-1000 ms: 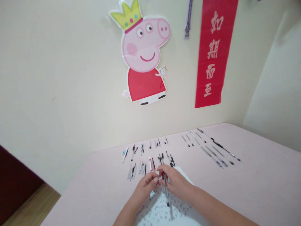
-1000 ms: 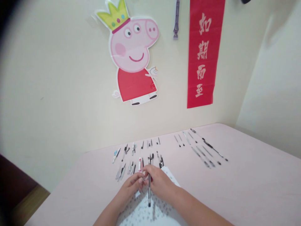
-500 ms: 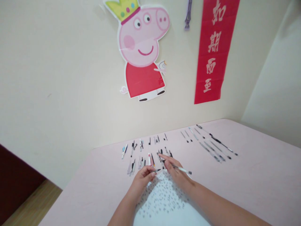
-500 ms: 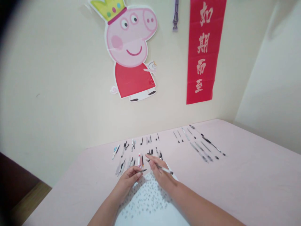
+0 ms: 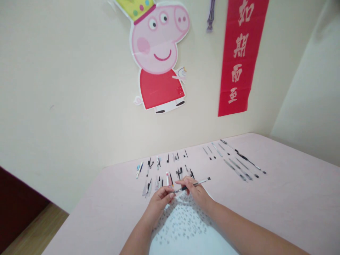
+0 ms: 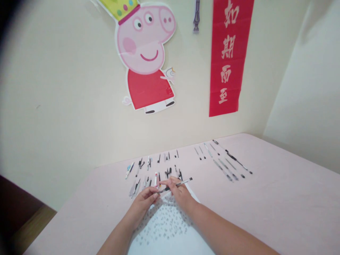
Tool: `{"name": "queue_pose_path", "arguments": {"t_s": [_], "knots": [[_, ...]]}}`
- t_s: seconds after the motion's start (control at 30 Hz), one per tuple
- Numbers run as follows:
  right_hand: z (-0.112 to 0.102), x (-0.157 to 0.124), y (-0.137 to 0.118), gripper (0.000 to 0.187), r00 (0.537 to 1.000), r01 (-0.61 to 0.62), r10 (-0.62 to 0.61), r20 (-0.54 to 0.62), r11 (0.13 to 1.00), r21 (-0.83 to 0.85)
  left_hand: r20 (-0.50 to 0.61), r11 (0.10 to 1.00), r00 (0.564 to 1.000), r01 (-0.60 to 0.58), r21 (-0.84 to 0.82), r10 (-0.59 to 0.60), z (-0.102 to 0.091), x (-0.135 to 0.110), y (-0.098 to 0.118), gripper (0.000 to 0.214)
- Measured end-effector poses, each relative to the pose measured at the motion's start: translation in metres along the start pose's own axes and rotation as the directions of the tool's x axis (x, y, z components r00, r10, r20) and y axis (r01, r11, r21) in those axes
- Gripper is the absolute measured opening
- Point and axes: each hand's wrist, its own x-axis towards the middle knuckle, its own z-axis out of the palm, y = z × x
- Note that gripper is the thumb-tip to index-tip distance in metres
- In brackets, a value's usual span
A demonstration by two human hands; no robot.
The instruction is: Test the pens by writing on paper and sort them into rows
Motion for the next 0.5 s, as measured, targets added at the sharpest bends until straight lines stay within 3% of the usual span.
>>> {"name": "queue_pose_path", "arguments": {"t_s": [0.2,0.5], "knots": [[0.001,0.0,-0.005,0.054,0.999,0.022,-0.021,0.025,0.999,-0.037,0.007,1.0,1.0,0.012,0.01,-0.012,0.0,-0.001,0.001,0.021],[0.004,-0.002,-0.016,0.05,0.985,0.034,-0.033,0.168,0.999,-0.003,0.027,1.0,1.0,0.012,0.001,-0.012,0.0,-0.002,0.0,0.021]]}}
